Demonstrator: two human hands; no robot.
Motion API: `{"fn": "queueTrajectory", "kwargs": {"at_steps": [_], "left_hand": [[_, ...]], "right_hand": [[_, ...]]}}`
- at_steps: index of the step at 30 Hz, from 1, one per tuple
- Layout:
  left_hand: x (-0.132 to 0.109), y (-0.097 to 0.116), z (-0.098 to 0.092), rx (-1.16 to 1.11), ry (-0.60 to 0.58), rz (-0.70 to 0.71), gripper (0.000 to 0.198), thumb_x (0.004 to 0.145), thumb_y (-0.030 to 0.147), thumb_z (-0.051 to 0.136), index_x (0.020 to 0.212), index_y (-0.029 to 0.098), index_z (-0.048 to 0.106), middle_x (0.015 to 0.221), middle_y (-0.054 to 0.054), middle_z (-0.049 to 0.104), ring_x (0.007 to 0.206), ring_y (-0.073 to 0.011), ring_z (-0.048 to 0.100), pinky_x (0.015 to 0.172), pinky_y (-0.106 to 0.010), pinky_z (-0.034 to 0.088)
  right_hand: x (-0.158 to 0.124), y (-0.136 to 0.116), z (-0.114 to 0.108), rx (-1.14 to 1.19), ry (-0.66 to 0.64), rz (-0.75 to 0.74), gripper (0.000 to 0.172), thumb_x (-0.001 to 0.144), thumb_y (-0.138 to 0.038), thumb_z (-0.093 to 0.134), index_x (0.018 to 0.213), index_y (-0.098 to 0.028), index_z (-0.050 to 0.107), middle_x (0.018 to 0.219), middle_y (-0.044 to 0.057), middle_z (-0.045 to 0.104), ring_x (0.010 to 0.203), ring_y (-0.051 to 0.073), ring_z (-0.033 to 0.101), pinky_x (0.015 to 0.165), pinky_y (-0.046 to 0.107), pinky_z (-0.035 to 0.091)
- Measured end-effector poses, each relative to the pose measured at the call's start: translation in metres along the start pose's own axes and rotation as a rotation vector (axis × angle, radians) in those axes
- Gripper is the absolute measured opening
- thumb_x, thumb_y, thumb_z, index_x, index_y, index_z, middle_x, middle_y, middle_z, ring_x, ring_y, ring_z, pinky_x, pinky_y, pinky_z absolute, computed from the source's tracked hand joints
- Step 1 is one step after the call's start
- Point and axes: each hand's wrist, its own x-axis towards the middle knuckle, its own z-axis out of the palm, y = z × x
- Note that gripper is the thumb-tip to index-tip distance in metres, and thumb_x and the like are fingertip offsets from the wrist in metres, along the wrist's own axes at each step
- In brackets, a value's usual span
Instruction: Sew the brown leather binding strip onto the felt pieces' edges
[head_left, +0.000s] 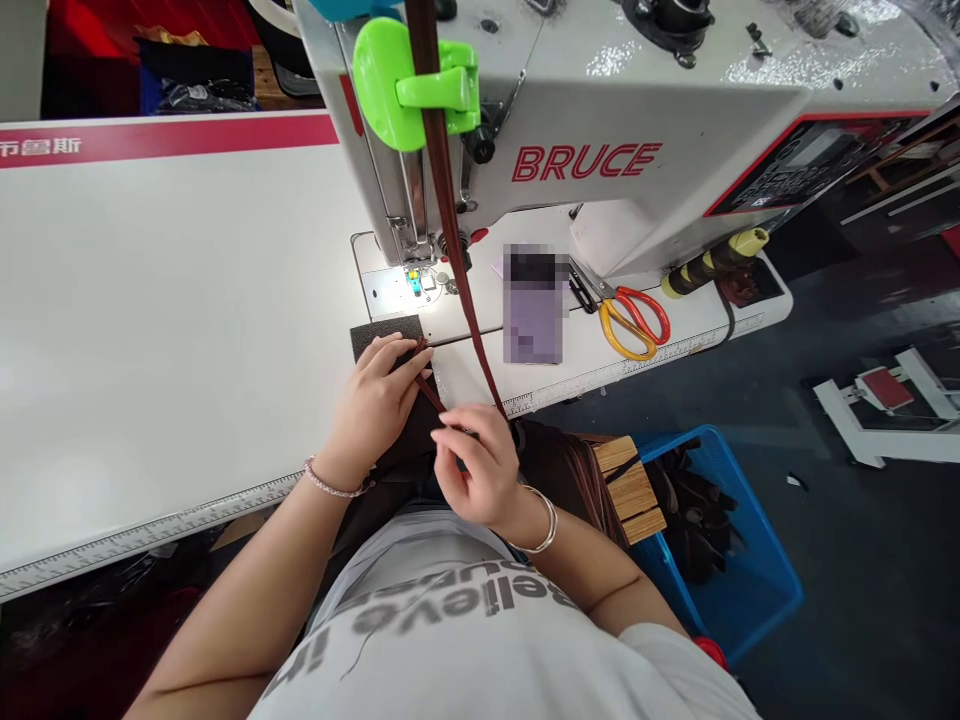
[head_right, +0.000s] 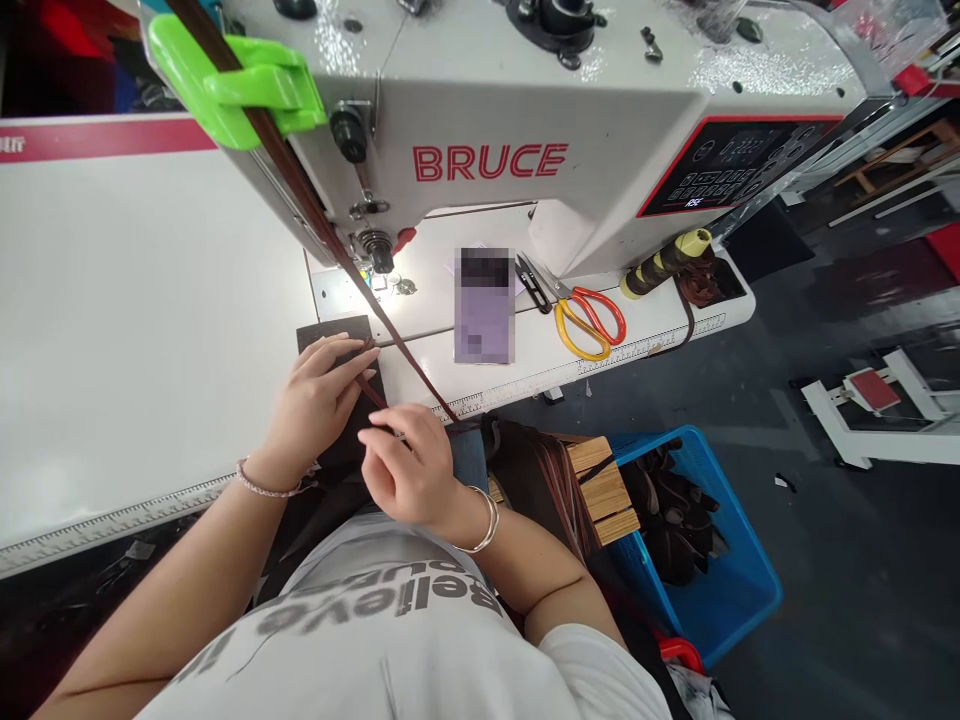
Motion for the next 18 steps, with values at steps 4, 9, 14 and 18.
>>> {"fn": "queueTrajectory", "kwargs": {"at_steps": [4, 9, 14, 18], "left_hand": [[-0.001, -0.001, 0.001, -0.007, -0.004, 0.000, 0.035, 0.098, 0.021, 0.042, 0.126, 0.023, 0.064, 0.122, -0.011, 0.061, 0.128, -0.0272, 0.049, 0.109, -0.051, 0.044], [-0.001, -0.001, -0.001, 0.007, 0.003, 0.016, 0.034, 0.098, 0.020, 0.043, 0.124, 0.019, 0.065, 0.121, -0.012, 0.062, 0.126, -0.0273, 0.050, 0.107, -0.048, 0.046], [0.000, -0.002, -0.001, 0.042, -0.001, 0.030, 0.036, 0.097, 0.015, 0.040, 0.123, 0.018, 0.065, 0.120, -0.012, 0.062, 0.125, -0.0276, 0.050, 0.105, -0.047, 0.048], [0.002, -0.002, -0.002, 0.060, -0.021, 0.027, 0.035, 0.097, 0.017, 0.041, 0.121, 0.020, 0.066, 0.121, -0.012, 0.061, 0.124, -0.0279, 0.050, 0.103, -0.047, 0.049]], "right_hand": [[0.013, 0.006, 0.017, 0.006, -0.072, 0.149, 0.018, 0.092, -0.019, 0.047, 0.105, -0.019, 0.060, 0.108, 0.010, 0.066, 0.103, 0.017, 0.062, 0.093, 0.034, 0.054], [0.030, 0.013, 0.025, -0.029, -0.189, 0.187, 0.019, 0.097, -0.026, 0.046, 0.101, -0.016, 0.061, 0.094, 0.007, 0.069, 0.090, 0.016, 0.064, 0.084, 0.030, 0.053], [0.044, 0.017, 0.026, 0.028, -0.343, 0.319, 0.017, 0.097, -0.028, 0.050, 0.101, -0.017, 0.062, 0.093, 0.005, 0.071, 0.084, 0.015, 0.065, 0.076, 0.027, 0.049], [0.051, 0.022, 0.024, 0.120, -0.394, 0.408, 0.011, 0.092, -0.027, 0.058, 0.099, -0.019, 0.062, 0.088, 0.001, 0.071, 0.073, 0.011, 0.063, 0.066, 0.024, 0.045]]}}
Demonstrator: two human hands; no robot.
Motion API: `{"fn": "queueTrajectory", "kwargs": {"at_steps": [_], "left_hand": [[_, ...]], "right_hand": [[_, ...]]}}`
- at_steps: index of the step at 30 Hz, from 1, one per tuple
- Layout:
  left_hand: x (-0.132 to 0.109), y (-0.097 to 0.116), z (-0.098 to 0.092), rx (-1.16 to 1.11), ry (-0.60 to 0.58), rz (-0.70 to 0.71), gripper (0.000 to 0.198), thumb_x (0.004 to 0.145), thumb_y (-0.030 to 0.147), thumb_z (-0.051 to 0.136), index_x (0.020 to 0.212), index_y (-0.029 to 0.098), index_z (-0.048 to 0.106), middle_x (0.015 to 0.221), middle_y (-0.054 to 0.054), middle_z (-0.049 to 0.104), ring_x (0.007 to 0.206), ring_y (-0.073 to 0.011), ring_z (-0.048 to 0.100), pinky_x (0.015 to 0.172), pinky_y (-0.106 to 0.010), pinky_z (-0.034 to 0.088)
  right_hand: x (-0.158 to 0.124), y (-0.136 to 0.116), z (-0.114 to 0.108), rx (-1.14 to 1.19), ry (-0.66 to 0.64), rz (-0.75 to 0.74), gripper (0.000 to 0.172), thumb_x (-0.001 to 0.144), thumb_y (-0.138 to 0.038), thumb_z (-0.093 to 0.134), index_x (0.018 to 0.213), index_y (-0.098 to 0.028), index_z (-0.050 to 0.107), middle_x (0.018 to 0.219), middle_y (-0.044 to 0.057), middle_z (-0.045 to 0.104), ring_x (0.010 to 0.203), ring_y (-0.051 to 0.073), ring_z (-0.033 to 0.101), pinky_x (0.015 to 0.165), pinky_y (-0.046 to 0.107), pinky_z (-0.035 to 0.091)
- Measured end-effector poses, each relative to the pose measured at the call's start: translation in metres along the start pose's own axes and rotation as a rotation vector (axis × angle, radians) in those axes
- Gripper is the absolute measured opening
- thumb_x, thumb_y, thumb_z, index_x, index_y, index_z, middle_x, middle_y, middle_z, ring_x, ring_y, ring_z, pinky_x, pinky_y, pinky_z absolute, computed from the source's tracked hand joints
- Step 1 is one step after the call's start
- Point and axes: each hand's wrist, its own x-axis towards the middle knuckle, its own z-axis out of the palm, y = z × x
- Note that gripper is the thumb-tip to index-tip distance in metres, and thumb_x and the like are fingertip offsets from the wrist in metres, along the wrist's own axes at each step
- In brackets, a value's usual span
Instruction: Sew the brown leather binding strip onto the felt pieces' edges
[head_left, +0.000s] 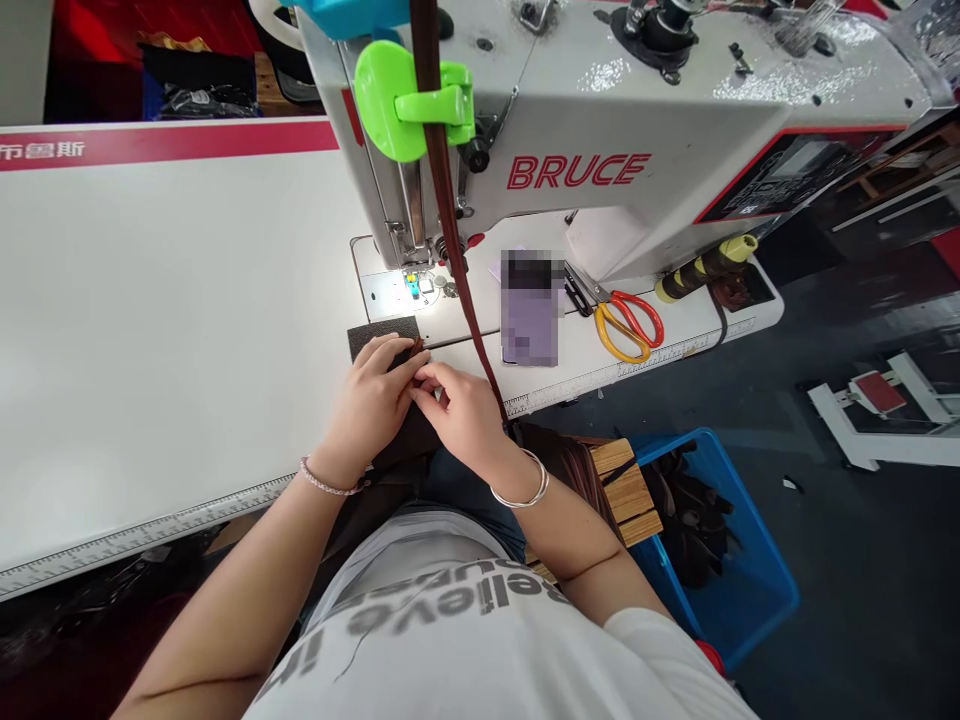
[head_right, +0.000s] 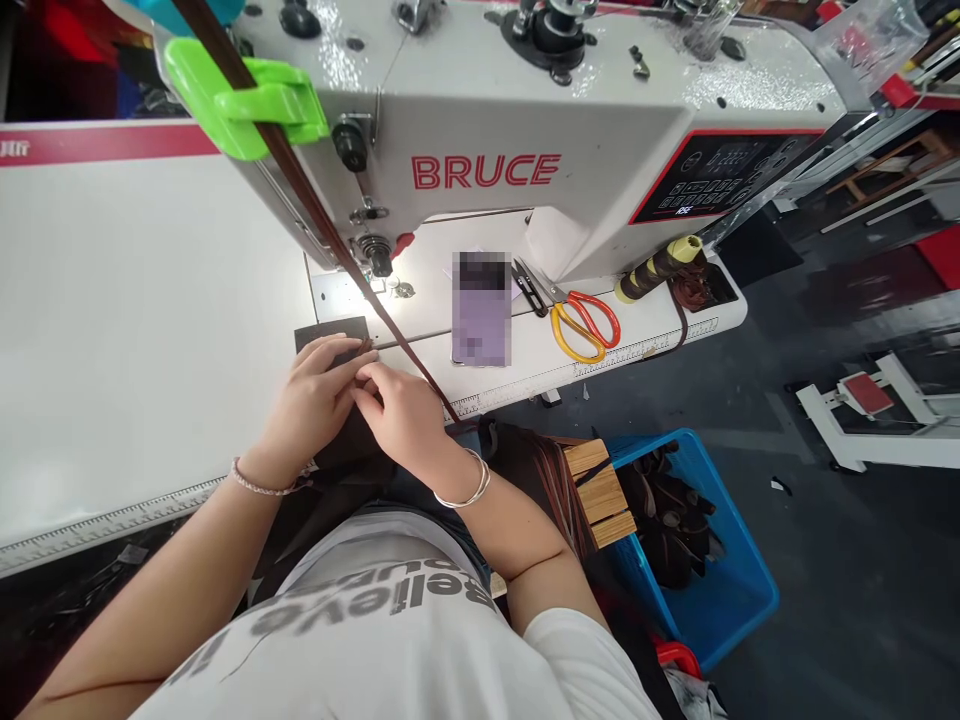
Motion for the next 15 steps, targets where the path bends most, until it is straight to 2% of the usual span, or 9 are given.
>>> {"fn": "queueTrajectory", "kwargs": {"at_steps": [8, 15], "left_hand": [[0.004, -0.002, -0.003, 0.004, -0.023, 0.004, 0.034, 0.099, 0.024, 0.041, 0.121, 0.020, 0.067, 0.121, -0.012, 0.062, 0.120, -0.0281, 0.052, 0.100, -0.047, 0.050], [0.007, -0.002, 0.000, 0.022, 0.011, 0.011, 0.035, 0.099, 0.024, 0.042, 0.125, 0.019, 0.065, 0.117, -0.011, 0.064, 0.115, -0.0266, 0.054, 0.098, -0.043, 0.050]], "right_hand": [[0.005, 0.001, -0.007, 0.110, -0.032, 0.111, 0.015, 0.087, -0.027, 0.059, 0.100, -0.020, 0.063, 0.083, -0.001, 0.070, 0.058, 0.007, 0.055, 0.061, 0.023, 0.042], [0.012, 0.005, -0.012, 0.319, -0.067, 0.179, 0.019, 0.085, -0.036, 0.063, 0.097, -0.021, 0.060, 0.082, -0.002, 0.067, 0.064, 0.007, 0.057, 0.062, 0.021, 0.044]]}}
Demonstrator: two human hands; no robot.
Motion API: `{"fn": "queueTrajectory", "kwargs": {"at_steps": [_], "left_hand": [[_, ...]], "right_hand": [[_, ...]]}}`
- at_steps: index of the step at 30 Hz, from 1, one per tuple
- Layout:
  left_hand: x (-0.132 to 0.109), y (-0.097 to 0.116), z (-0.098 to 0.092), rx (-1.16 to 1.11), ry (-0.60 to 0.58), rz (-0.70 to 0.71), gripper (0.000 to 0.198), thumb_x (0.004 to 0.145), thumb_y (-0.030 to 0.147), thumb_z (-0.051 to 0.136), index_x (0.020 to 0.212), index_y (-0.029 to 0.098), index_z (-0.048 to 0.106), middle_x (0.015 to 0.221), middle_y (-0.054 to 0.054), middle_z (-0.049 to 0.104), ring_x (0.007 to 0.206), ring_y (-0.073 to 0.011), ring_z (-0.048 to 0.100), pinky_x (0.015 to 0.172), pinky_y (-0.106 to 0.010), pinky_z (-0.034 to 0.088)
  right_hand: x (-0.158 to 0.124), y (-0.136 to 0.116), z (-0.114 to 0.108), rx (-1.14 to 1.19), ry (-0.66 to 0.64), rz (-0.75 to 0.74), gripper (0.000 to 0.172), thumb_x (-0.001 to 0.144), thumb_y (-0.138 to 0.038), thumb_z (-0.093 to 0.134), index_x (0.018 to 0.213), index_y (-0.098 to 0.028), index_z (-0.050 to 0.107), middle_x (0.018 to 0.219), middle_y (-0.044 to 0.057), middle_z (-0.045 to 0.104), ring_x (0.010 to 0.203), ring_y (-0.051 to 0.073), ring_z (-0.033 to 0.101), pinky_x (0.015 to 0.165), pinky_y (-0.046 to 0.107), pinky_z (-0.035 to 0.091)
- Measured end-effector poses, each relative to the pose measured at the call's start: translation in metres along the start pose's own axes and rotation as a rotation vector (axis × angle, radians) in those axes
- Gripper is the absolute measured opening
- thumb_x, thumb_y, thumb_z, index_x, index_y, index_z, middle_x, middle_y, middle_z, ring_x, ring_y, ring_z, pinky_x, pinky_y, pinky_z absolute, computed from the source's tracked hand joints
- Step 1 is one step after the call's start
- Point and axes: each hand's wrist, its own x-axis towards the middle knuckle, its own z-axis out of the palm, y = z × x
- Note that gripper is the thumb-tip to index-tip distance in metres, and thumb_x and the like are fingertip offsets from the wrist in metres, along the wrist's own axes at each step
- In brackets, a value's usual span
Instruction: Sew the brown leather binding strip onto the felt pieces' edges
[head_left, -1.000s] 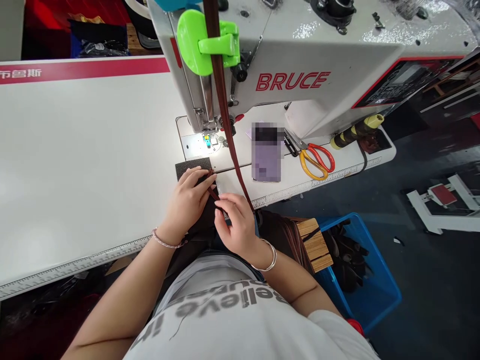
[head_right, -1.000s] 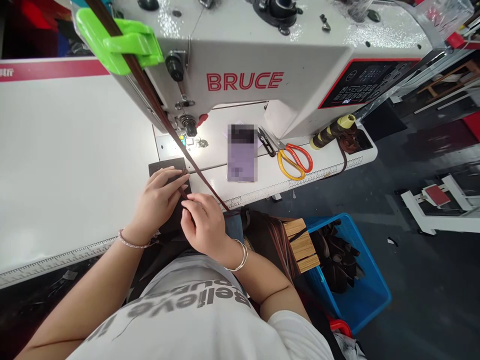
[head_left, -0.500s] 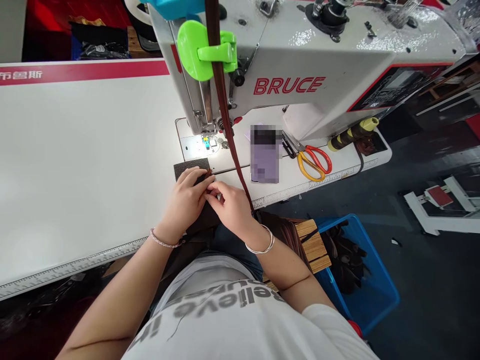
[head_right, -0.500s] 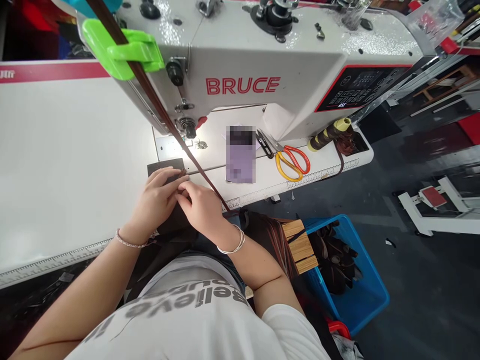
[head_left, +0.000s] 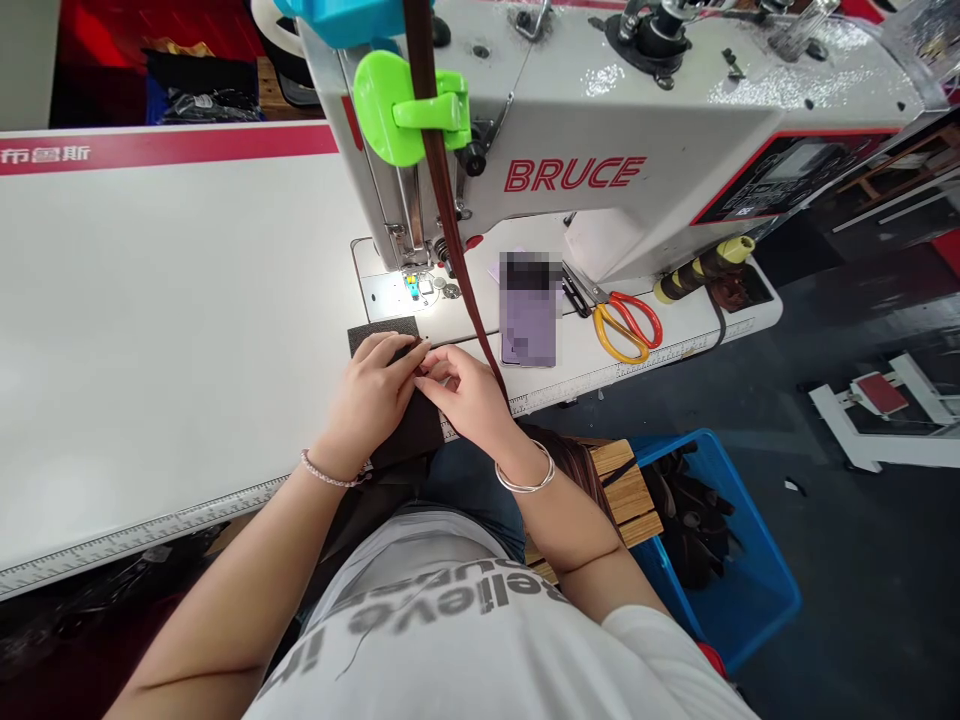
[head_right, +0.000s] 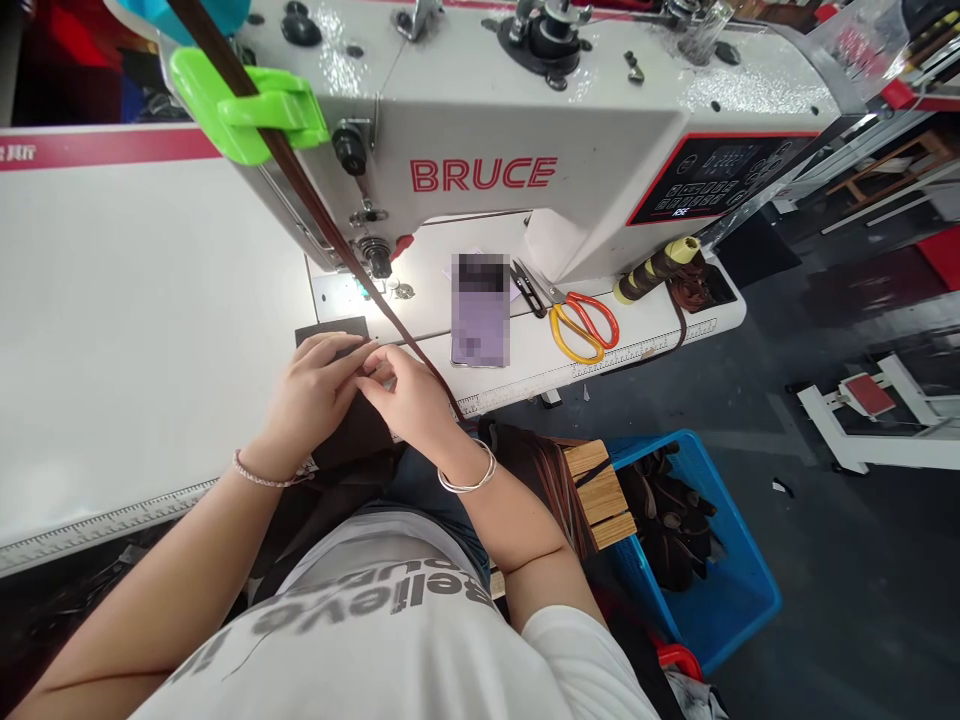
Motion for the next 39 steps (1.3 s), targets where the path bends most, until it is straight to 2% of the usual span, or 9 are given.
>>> {"fn": "queueTrajectory", "kwargs": {"at_steps": [4, 11, 14, 18, 23, 27, 30, 34, 39], "left_hand": [[0.001, 0.001, -0.004, -0.042, -0.024, -0.010, 0.037, 0.098, 0.022, 0.040, 0.129, 0.020, 0.061, 0.120, -0.011, 0.063, 0.117, -0.0267, 0.053, 0.101, -0.045, 0.049], [-0.003, -0.002, -0.009, -0.021, -0.100, -0.035, 0.052, 0.096, 0.021, 0.038, 0.148, 0.019, 0.036, 0.132, -0.013, 0.056, 0.130, -0.0312, 0.047, 0.107, -0.052, 0.043], [-0.002, 0.000, -0.006, 0.022, -0.092, -0.093, 0.048, 0.096, 0.023, 0.038, 0.144, 0.013, 0.038, 0.131, -0.016, 0.056, 0.132, -0.0332, 0.044, 0.109, -0.053, 0.042], [0.004, 0.004, -0.003, 0.016, -0.102, -0.077, 0.045, 0.097, 0.022, 0.037, 0.140, 0.009, 0.042, 0.132, -0.017, 0.055, 0.133, -0.0323, 0.043, 0.111, -0.050, 0.040], [0.010, 0.001, -0.005, 0.011, -0.146, -0.032, 0.045, 0.098, 0.022, 0.035, 0.140, 0.016, 0.047, 0.133, -0.015, 0.054, 0.129, -0.0303, 0.045, 0.109, -0.050, 0.040], [0.010, -0.001, -0.005, 0.078, -0.154, -0.029, 0.041, 0.099, 0.025, 0.035, 0.134, 0.019, 0.056, 0.131, -0.015, 0.054, 0.127, -0.0320, 0.045, 0.105, -0.050, 0.042], [0.010, 0.000, -0.004, 0.094, -0.152, -0.034, 0.042, 0.098, 0.024, 0.035, 0.135, 0.015, 0.055, 0.131, -0.015, 0.054, 0.127, -0.0318, 0.045, 0.106, -0.048, 0.042], [0.009, 0.000, -0.003, 0.099, -0.158, -0.050, 0.043, 0.098, 0.024, 0.036, 0.136, 0.012, 0.053, 0.133, -0.015, 0.054, 0.128, -0.0314, 0.044, 0.107, -0.048, 0.041], [0.010, 0.003, -0.004, 0.095, -0.161, -0.065, 0.044, 0.098, 0.023, 0.036, 0.139, 0.012, 0.049, 0.133, -0.014, 0.054, 0.129, -0.0309, 0.044, 0.109, -0.047, 0.040]], "right_hand": [[0.003, 0.005, -0.002, 0.009, 0.011, 0.014, 0.019, 0.083, -0.034, 0.065, 0.095, -0.020, 0.061, 0.077, -0.003, 0.064, 0.061, 0.007, 0.053, 0.060, 0.022, 0.043], [0.003, 0.006, -0.006, -0.062, 0.032, 0.010, 0.022, 0.083, -0.031, 0.063, 0.102, -0.021, 0.065, 0.079, -0.001, 0.064, 0.070, 0.010, 0.057, 0.065, 0.023, 0.046], [0.005, 0.002, -0.004, -0.129, 0.038, 0.000, 0.023, 0.084, -0.027, 0.061, 0.105, -0.020, 0.066, 0.084, 0.000, 0.065, 0.069, 0.009, 0.056, 0.065, 0.024, 0.046], [0.011, -0.003, -0.002, -0.236, 0.050, -0.012, 0.026, 0.085, -0.020, 0.058, 0.109, -0.018, 0.066, 0.091, 0.002, 0.068, 0.074, 0.011, 0.058, 0.071, 0.025, 0.048], [0.021, -0.004, -0.007, -0.289, 0.003, -0.116, 0.022, 0.085, -0.014, 0.053, 0.102, -0.020, 0.066, 0.096, 0.001, 0.069, 0.078, 0.011, 0.060, 0.077, 0.026, 0.048], [0.025, 0.000, -0.014, -0.284, -0.049, -0.060, 0.013, 0.084, -0.020, 0.056, 0.091, -0.022, 0.066, 0.088, -0.002, 0.068, 0.075, 0.011, 0.059, 0.069, 0.025, 0.046], [0.025, 0.001, -0.015, -0.288, -0.006, 0.008, 0.011, 0.085, -0.025, 0.058, 0.091, -0.022, 0.066, 0.082, -0.002, 0.068, 0.075, 0.012, 0.059, 0.069, 0.025, 0.046], [0.019, 0.001, -0.011, -0.380, 0.086, 0.083, 0.018, 0.088, -0.026, 0.055, 0.102, -0.022, 0.066, 0.079, 0.001, 0.066, 0.079, 0.015, 0.059, 0.070, 0.027, 0.046], [0.015, 0.003, -0.005, -0.442, 0.121, 0.049, 0.025, 0.091, -0.028, 0.054, 0.113, -0.022, 0.065, 0.087, 0.004, 0.068, 0.085, 0.016, 0.062, 0.077, 0.028, 0.049]]}}
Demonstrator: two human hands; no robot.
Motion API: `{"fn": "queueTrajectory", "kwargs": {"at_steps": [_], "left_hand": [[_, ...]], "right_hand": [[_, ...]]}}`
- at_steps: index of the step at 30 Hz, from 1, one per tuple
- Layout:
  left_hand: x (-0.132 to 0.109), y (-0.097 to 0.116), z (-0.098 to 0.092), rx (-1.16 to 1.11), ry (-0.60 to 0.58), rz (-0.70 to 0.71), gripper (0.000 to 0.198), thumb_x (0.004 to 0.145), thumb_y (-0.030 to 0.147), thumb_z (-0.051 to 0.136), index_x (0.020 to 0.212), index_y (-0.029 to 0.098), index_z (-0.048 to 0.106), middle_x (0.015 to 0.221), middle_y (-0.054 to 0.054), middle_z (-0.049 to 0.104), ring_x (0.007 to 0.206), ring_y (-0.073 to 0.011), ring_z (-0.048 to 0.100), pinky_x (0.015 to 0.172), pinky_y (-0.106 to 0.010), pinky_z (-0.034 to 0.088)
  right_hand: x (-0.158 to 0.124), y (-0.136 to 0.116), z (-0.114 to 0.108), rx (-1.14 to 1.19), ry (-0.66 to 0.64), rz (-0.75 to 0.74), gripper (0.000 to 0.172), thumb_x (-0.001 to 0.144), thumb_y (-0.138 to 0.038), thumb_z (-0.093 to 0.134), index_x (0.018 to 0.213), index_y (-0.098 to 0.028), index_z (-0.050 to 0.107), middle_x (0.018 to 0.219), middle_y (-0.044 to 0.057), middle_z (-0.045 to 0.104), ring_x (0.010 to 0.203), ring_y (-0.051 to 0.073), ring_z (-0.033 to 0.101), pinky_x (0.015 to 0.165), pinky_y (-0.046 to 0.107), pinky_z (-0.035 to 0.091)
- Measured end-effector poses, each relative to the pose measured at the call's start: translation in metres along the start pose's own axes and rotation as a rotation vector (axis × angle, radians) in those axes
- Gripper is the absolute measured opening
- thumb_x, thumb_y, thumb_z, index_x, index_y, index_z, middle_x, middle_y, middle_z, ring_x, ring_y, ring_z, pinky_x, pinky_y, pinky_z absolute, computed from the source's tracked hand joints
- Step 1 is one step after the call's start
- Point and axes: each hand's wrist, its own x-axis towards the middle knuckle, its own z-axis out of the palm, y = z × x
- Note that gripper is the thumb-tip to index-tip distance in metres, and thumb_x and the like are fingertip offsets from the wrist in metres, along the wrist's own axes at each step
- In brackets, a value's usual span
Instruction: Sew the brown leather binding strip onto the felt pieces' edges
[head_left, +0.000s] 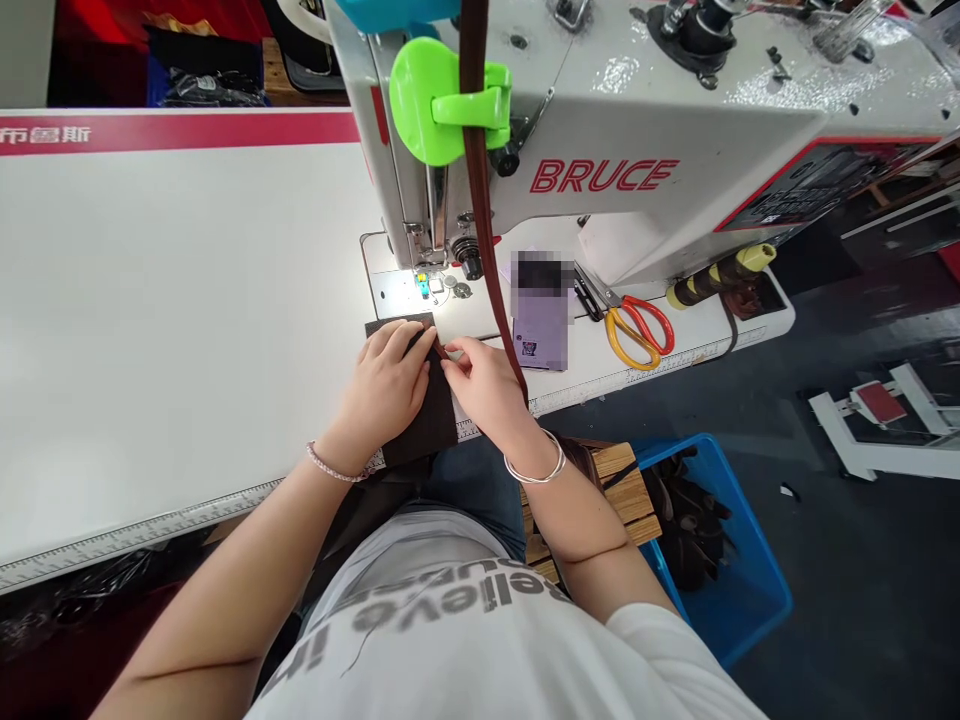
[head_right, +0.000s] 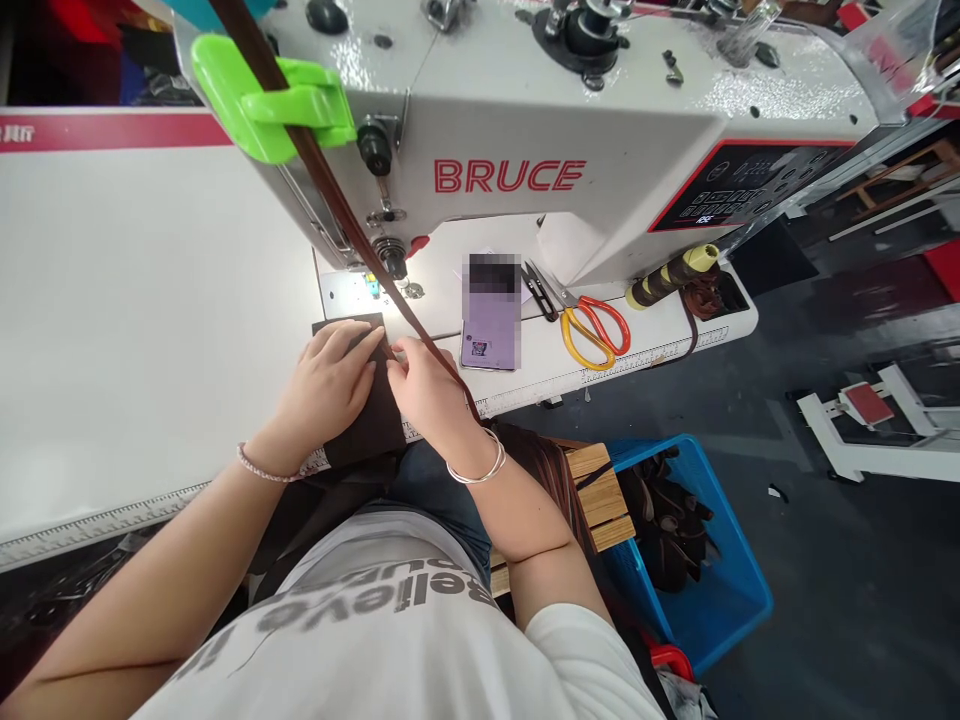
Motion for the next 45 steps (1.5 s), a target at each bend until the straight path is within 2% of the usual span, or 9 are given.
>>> {"fn": "queueTrajectory", "kwargs": {"at_steps": [5, 9, 14, 18, 22, 29, 37, 45], "left_hand": [[0.005, 0.005, 0.001, -0.041, 0.028, -0.014, 0.046, 0.097, 0.021, 0.037, 0.141, 0.008, 0.043, 0.130, -0.016, 0.055, 0.127, -0.0300, 0.044, 0.111, -0.046, 0.039], [0.009, 0.004, 0.002, -0.049, 0.032, -0.005, 0.041, 0.098, 0.022, 0.037, 0.134, 0.008, 0.049, 0.128, -0.015, 0.057, 0.125, -0.0292, 0.047, 0.111, -0.044, 0.040], [0.011, 0.000, 0.001, -0.007, 0.018, 0.006, 0.039, 0.099, 0.024, 0.037, 0.131, 0.009, 0.053, 0.127, -0.014, 0.059, 0.124, -0.0296, 0.050, 0.108, -0.044, 0.043], [0.014, -0.003, -0.002, 0.038, -0.006, 0.022, 0.039, 0.099, 0.024, 0.038, 0.131, 0.010, 0.055, 0.129, -0.014, 0.059, 0.123, -0.0302, 0.051, 0.104, -0.044, 0.045], [0.019, -0.005, -0.002, 0.038, -0.012, 0.016, 0.041, 0.099, 0.025, 0.037, 0.133, 0.009, 0.053, 0.130, -0.014, 0.059, 0.124, -0.0303, 0.051, 0.104, -0.046, 0.045], [0.021, -0.007, 0.000, -0.020, -0.005, 0.003, 0.042, 0.100, 0.026, 0.033, 0.131, 0.007, 0.053, 0.131, -0.016, 0.058, 0.126, -0.0287, 0.049, 0.110, -0.044, 0.042], [0.029, -0.007, -0.010, 0.003, -0.129, 0.032, 0.042, 0.099, 0.021, 0.031, 0.133, 0.005, 0.052, 0.128, -0.017, 0.058, 0.122, -0.0308, 0.051, 0.106, -0.045, 0.046], [0.024, -0.011, 0.001, -0.104, -0.008, 0.020, 0.041, 0.099, 0.021, 0.031, 0.132, 0.011, 0.052, 0.131, -0.016, 0.057, 0.128, -0.0290, 0.047, 0.111, -0.047, 0.042]], "right_hand": [[0.006, 0.000, 0.003, -0.013, -0.002, -0.011, 0.029, 0.092, -0.030, 0.054, 0.118, -0.022, 0.064, 0.093, 0.005, 0.071, 0.088, 0.019, 0.064, 0.080, 0.032, 0.051], [0.012, -0.003, 0.003, -0.071, 0.016, -0.011, 0.031, 0.093, -0.029, 0.052, 0.120, -0.020, 0.064, 0.099, 0.008, 0.071, 0.091, 0.022, 0.066, 0.087, 0.037, 0.051], [0.016, -0.006, 0.002, -0.097, 0.021, -0.031, 0.030, 0.093, -0.027, 0.049, 0.118, -0.019, 0.064, 0.099, 0.008, 0.071, 0.096, 0.023, 0.066, 0.087, 0.037, 0.052], [0.021, -0.005, 0.003, -0.099, 0.016, -0.046, 0.027, 0.092, -0.025, 0.049, 0.113, -0.021, 0.066, 0.099, 0.007, 0.071, 0.089, 0.021, 0.067, 0.081, 0.035, 0.053], [0.025, -0.004, 0.004, -0.084, 0.024, -0.069, 0.025, 0.090, -0.023, 0.052, 0.108, -0.020, 0.068, 0.091, 0.005, 0.071, 0.079, 0.018, 0.065, 0.077, 0.032, 0.052], [0.031, 0.000, 0.008, 0.006, 0.030, -0.088, 0.027, 0.091, -0.025, 0.053, 0.113, -0.023, 0.067, 0.083, 0.002, 0.070, 0.072, 0.015, 0.063, 0.073, 0.029, 0.052], [0.040, 0.007, 0.012, 0.110, 0.029, -0.063, 0.024, 0.089, -0.027, 0.058, 0.109, -0.023, 0.071, 0.087, 0.001, 0.072, 0.080, 0.016, 0.067, 0.075, 0.028, 0.054], [0.037, 0.012, 0.015, 0.111, 0.064, -0.100, 0.025, 0.091, -0.030, 0.057, 0.109, -0.023, 0.071, 0.089, 0.001, 0.073, 0.078, 0.015, 0.067, 0.072, 0.026, 0.054]]}}
